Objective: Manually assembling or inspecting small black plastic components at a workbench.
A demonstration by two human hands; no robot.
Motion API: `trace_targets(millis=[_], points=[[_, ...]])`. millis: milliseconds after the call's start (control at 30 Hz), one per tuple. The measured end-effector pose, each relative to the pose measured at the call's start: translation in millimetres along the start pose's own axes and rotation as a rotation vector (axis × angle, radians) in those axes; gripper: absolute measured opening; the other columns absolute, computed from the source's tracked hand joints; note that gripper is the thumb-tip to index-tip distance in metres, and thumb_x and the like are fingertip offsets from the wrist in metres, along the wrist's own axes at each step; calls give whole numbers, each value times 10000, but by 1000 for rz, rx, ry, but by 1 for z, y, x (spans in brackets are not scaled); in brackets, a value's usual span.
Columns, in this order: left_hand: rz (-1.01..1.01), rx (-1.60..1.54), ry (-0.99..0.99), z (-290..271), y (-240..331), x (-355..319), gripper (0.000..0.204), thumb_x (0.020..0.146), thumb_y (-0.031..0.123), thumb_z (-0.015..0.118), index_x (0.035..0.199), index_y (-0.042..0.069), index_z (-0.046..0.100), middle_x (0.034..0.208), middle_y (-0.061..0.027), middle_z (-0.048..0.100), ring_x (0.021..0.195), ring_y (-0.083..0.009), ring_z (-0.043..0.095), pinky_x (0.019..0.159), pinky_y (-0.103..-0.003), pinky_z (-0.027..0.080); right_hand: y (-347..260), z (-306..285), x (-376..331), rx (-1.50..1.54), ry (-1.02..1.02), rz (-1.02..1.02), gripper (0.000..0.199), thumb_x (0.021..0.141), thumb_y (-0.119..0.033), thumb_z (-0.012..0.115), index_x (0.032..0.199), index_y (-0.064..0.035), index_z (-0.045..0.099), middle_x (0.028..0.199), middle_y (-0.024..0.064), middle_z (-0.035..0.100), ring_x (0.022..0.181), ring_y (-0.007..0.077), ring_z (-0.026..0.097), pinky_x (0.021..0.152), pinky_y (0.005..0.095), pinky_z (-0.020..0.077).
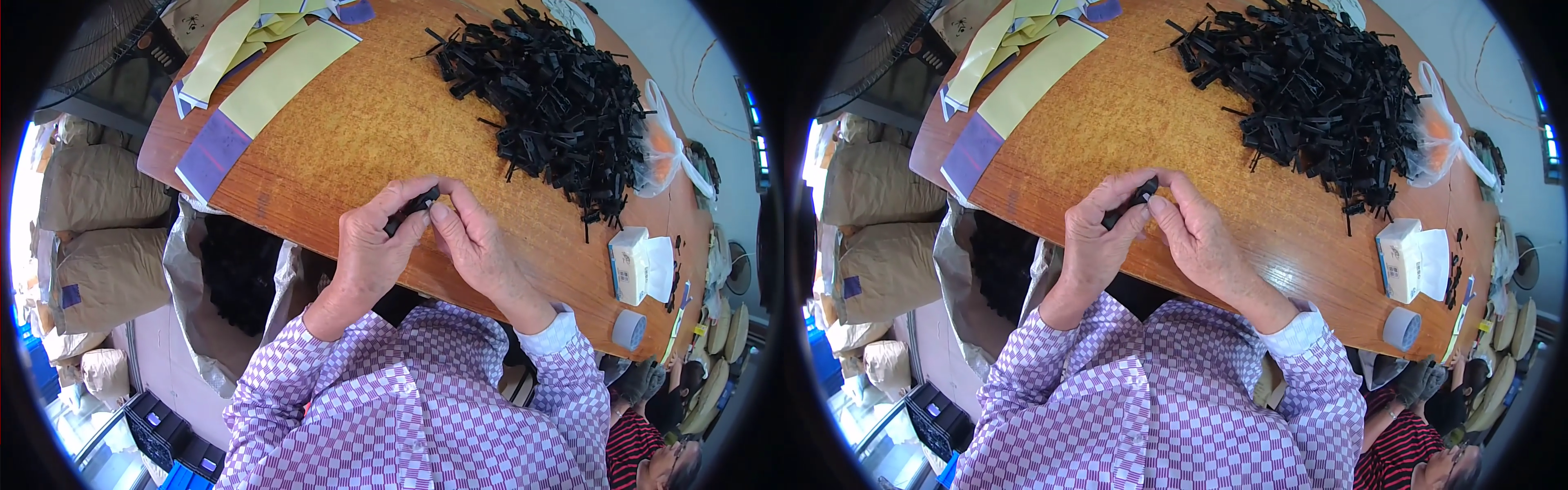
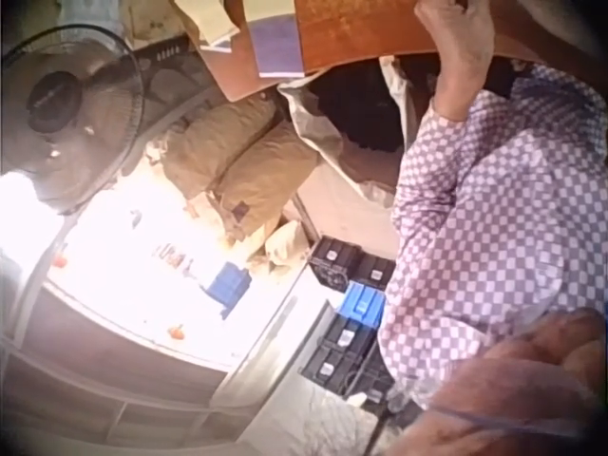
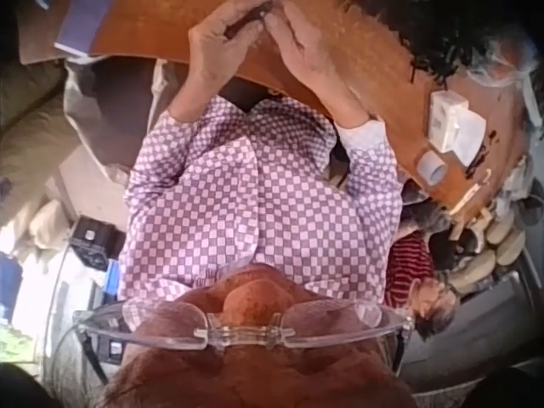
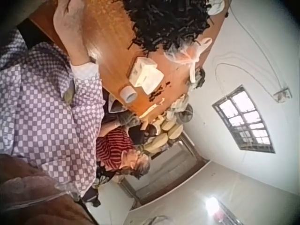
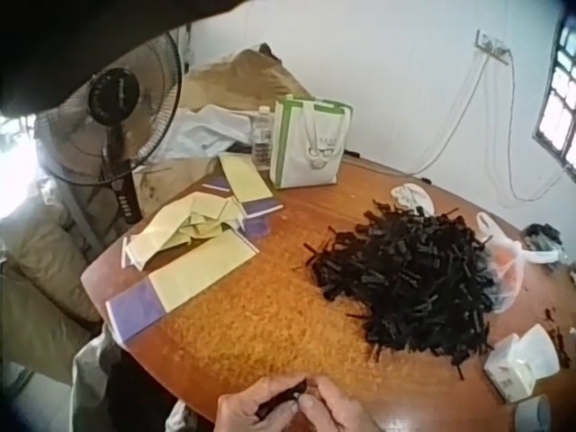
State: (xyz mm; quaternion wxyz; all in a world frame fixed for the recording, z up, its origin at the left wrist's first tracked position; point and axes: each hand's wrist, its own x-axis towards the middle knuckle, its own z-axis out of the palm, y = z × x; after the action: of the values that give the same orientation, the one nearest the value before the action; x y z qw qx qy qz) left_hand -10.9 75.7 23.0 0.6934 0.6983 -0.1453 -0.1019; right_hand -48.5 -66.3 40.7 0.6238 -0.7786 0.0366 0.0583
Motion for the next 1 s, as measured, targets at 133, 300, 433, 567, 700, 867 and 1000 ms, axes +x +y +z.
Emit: trace_targets(millis=[133, 300, 433, 567, 700, 867, 1000], points=[[289, 280, 167, 10, -3, 0, 299, 820, -55, 610, 1104, 39, 618, 863, -97, 658, 727, -144, 638, 634, -273, 514, 7, 9, 5, 63, 50, -69, 311, 993, -235, 450, 1241, -47, 460, 659, -60, 422, 553, 22, 394, 490, 179, 323], [370, 417, 103, 11, -13, 10, 265, 842, -44, 583, 1096, 34, 585, 829, -111, 648, 658, -165, 641, 562, -285, 502, 3, -2, 6, 304, -26, 177, 320, 1001, -260, 428, 1262, -78, 461, 647, -66, 396, 557, 17, 384, 474, 179, 302], [47, 32, 73, 12, -3, 7, 218, 922, 38, 526, 1134, 44, 481, 821, -70, 627, 608, -92, 582, 479, -227, 439, 17, -14, 8, 83, -20, -5, 300, 993, -225, 450, 1258, -84, 463, 673, -54, 415, 543, 9, 387, 447, 173, 295], [-306, -604, 14, 5, 10, 14, 211, 960, 143, 480, 1146, 44, 475, 937, -100, 626, 564, -87, 539, 439, -149, 363, 18, -21, 4, 37, 13, -106, 246, 973, -169, 489, 1194, -59, 474, 761, -22, 504, 533, 9, 412, 429, 161, 314], [-397, -775, -53, -4, 2, 15, 209, 952, 143, 510, 1134, 40, 504, 928, -62, 602, 603, -92, 568, 461, -161, 374, 15, -27, 2, 343, -80, 23, 188, 962, -154, 508, 1118, -52, 485, 819, 10, 580, 528, 14, 434, 431, 146, 341], [-392, -635, -148, -1, 2, 10, 302, 945, 151, 531, 1227, 42, 527, 840, -12, 564, 604, -75, 563, 449, -157, 357, 11, -31, 6, 470, -82, 45, 164, 949, -184, 539, 1065, -70, 522, 742, -10, 569, 509, 13, 418, 422, 144, 319], [-302, -470, -203, 3, 2, 7, 331, 936, 145, 543, 1249, 39, 517, 944, -39, 603, 589, -63, 540, 455, -148, 354, 18, -36, 9, 586, -210, 162, 160, 926, -210, 587, 1025, -89, 556, 683, -53, 513, 504, 2, 371, 424, 150, 251]])
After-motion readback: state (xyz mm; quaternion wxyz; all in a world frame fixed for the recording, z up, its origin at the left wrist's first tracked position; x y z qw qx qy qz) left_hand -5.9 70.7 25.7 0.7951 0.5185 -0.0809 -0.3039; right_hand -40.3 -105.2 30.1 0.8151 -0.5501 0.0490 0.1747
